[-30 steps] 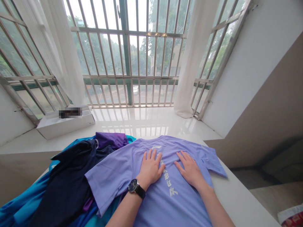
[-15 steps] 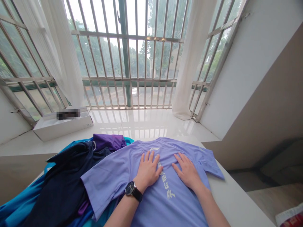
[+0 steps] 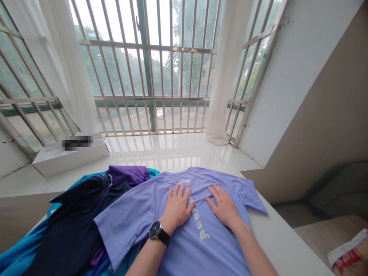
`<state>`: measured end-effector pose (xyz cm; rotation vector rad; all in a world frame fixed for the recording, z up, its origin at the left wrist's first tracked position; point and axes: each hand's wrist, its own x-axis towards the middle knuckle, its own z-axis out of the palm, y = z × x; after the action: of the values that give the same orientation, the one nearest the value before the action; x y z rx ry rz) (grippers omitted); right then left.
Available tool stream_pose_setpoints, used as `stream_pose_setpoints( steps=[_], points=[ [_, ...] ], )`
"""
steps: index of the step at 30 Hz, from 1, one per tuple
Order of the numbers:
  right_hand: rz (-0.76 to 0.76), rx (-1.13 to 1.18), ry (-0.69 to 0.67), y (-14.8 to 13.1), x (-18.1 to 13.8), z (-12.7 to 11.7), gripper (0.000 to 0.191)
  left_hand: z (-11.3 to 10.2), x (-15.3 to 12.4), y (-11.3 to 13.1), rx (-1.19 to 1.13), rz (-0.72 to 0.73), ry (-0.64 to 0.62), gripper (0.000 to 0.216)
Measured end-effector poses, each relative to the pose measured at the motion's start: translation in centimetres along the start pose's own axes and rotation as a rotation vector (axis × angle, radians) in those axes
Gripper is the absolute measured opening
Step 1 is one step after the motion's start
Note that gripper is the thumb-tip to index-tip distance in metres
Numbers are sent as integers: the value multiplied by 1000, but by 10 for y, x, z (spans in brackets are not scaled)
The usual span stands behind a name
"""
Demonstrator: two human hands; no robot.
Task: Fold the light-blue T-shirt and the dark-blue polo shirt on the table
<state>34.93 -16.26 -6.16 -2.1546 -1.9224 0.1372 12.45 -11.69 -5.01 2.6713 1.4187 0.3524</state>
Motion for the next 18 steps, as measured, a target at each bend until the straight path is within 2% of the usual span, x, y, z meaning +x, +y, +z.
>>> stream_pose_setpoints(
  steps=[9, 14, 18],
  points=[
    [4, -16, -21, -1, 0, -2, 60, -4, 0, 1, 9, -4, -7, 58],
    [21, -65, -49, -7, -3, -6, 61, -26, 1, 4, 84, -135, 55, 58],
    [48, -87, -72, -11, -5, -7, 66, -35, 10, 2, 101, -228, -44, 60]
  ],
)
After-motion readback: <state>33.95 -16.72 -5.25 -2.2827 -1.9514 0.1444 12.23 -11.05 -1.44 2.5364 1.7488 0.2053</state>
